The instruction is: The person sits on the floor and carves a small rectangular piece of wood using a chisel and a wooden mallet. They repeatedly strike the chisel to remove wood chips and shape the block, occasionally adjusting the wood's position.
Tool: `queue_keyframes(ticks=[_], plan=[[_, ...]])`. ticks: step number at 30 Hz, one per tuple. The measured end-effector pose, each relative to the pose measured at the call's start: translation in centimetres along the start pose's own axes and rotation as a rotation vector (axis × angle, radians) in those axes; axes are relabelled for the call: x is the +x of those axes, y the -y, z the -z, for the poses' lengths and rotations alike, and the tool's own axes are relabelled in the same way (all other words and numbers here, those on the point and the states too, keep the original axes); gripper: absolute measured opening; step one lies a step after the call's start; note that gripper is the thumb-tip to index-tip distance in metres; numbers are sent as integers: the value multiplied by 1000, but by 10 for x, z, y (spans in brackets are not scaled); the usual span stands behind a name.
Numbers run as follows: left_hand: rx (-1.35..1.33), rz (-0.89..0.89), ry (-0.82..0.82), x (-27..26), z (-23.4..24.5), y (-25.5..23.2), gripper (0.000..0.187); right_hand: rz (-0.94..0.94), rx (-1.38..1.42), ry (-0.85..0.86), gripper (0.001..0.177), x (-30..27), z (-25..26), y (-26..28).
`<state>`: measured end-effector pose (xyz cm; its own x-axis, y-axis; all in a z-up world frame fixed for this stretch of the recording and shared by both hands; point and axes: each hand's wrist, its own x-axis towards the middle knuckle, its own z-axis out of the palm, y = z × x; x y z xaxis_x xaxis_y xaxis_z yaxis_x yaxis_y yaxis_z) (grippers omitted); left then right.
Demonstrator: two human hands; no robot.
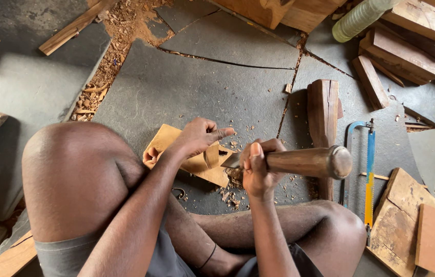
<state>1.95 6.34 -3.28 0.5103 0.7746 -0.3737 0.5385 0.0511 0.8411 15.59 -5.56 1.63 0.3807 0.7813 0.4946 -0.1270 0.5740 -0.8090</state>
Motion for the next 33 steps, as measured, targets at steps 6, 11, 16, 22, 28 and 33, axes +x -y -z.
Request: queue_keyframes(ticks=[6,11,16,22,28,33], plan=[[-32,132,-59,5,1,6,69,-29,-15,-39,30,-2,-3,1],[337,279,-190,-1,7,6,58,-108,-200,-220,26,7,-1,6],[685,272,-285,-21,7,5,51,-278,-235,-435,19,16,-10,24],[627,428,-82,-28,23,-16,23,-203,58,-299,53,39,-2,49],[601,142,67,-43,20,-20,38,-173,-62,-302,56,46,0,64],[577,186,147,-47,20,-23,35,-202,-125,-389,52,45,3,67]])
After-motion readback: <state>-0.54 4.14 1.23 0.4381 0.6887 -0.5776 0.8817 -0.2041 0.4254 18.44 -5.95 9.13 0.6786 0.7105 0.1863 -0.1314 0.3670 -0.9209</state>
